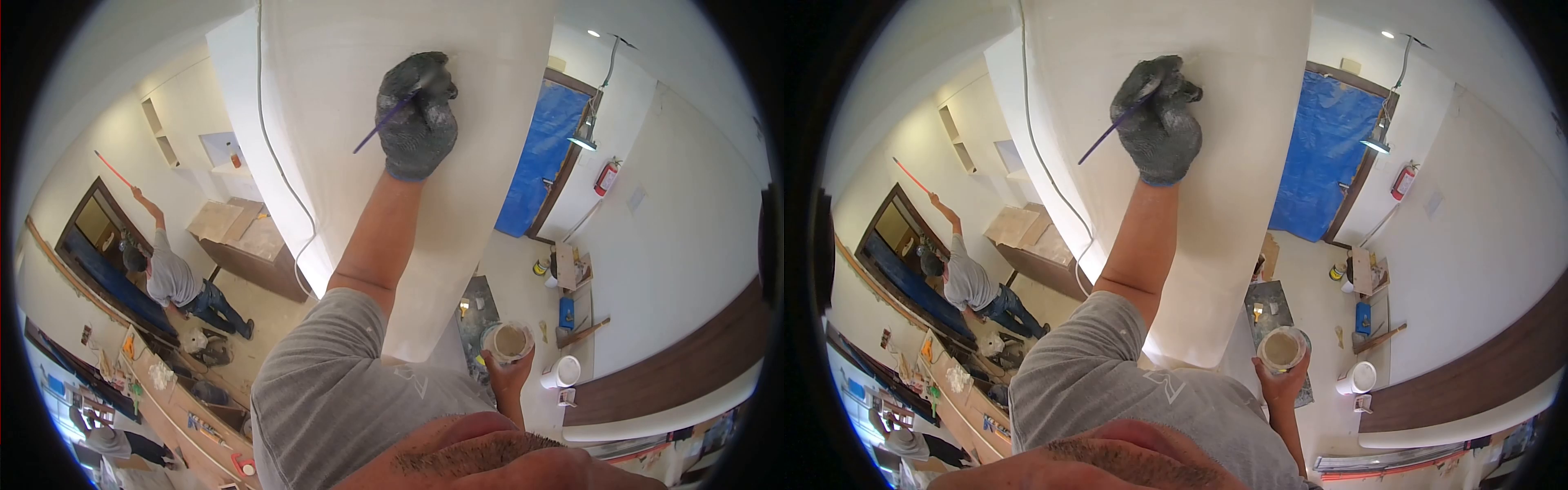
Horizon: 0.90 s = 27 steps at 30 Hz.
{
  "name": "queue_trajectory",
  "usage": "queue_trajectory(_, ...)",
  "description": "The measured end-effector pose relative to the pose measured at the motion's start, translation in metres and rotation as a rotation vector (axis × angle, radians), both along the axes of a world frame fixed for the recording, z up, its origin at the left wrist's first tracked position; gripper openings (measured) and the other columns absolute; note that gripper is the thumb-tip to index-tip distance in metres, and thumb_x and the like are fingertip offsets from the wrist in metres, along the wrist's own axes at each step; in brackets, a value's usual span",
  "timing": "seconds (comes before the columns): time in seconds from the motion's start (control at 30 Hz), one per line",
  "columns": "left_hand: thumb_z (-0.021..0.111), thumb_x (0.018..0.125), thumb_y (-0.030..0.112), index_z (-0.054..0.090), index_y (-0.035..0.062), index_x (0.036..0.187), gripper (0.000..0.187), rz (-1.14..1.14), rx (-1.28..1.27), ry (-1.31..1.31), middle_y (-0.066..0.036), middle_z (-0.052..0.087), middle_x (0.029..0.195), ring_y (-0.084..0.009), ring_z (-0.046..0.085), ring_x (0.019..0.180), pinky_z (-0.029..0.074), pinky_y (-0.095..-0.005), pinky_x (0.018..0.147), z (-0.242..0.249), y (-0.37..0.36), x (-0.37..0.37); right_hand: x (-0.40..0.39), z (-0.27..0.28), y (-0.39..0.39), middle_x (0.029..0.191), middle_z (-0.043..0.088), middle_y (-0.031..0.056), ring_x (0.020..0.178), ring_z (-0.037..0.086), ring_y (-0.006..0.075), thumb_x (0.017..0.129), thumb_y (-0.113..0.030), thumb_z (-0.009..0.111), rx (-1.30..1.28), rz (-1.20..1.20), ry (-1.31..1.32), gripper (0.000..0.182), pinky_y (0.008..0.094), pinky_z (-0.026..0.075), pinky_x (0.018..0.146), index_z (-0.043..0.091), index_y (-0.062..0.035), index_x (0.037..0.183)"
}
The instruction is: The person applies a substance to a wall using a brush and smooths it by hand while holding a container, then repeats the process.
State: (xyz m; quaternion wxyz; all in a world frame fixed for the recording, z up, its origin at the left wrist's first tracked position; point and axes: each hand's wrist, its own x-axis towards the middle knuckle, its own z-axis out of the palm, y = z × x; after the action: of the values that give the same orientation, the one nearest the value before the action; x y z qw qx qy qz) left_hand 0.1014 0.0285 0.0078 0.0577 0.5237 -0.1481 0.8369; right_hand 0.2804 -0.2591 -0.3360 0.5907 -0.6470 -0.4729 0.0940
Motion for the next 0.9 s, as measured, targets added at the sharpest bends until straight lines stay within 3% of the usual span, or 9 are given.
queue_trajectory(0.13,0.053,0.099,-0.006,0.064,-0.0017,0.108,0.015,0.214,-0.089,0.108,-0.017,0.069,0.107,-0.0191,0.07,0.082,0.061,-0.0336,0.064,0.004,0.0,-0.007,0.0,0.0,0.001,0.134,0.056,0.0191,0.124,0.059,0.0357,0.063,-0.023,0.098,-0.006,0.009,-0.037,0.102,0.0461,0.046,0.107,0.044,0.0015,0.146)
queue_trajectory(0.23,0.054,0.099,-0.006,0.063,-0.001,0.109,0.014,0.06,-0.093,0.033,-0.016,0.07,0.104,-0.0189,0.069,0.077,0.061,-0.0334,0.063,0.007,-0.002,-0.003,-0.001,0.002,0.001,0.134,0.056,0.0196,0.125,0.058,0.0366,0.063,-0.023,0.098,-0.016,0.015,-0.051,0.103,0.0467,0.046,0.107,0.043,0.0019,0.147)
queue_trajectory(0.33,0.054,0.098,-0.007,0.062,-0.0016,0.107,0.013,0.242,-0.116,-0.013,-0.016,0.07,0.101,-0.0187,0.068,0.073,0.06,-0.0333,0.062,0.007,-0.004,-0.006,0.003,-0.007,0.003,0.134,0.055,0.02,0.125,0.058,0.0373,0.063,-0.023,0.098,-0.011,0.016,-0.031,0.103,0.0472,0.045,0.107,0.044,0.002,0.147)
queue_trajectory(0.53,0.055,0.097,-0.008,0.062,-0.0001,0.107,0.015,-0.02,-0.07,0.003,-0.016,0.07,0.102,-0.0185,0.068,0.073,0.061,-0.0331,0.063,0.003,-0.004,0.001,0.003,-0.003,0.001,0.134,0.055,0.0202,0.125,0.058,0.0386,0.062,-0.023,0.098,-0.01,0.002,-0.054,0.103,0.0479,0.045,0.107,0.044,0.0019,0.146)
queue_trajectory(0.63,0.056,0.097,-0.007,0.062,0.0011,0.11,0.017,0.14,-0.067,0.079,-0.016,0.069,0.104,-0.0181,0.068,0.075,0.061,-0.0326,0.065,0.003,0.001,-0.003,0.003,-0.004,0.0,0.135,0.055,0.0203,0.125,0.057,0.0391,0.062,-0.024,0.098,-0.009,0.017,-0.04,0.102,0.0482,0.045,0.107,0.045,0.0021,0.146)
queue_trajectory(0.9,0.053,0.097,-0.004,0.063,0.0008,0.112,0.018,0.14,-0.06,-0.034,-0.013,0.067,0.102,-0.018,0.066,0.074,0.06,-0.0326,0.064,0.006,0.005,-0.006,0.001,0.0,0.004,0.135,0.056,0.0203,0.125,0.058,0.0393,0.063,-0.025,0.099,-0.008,0.018,-0.051,0.101,0.048,0.045,0.107,0.047,0.002,0.145)
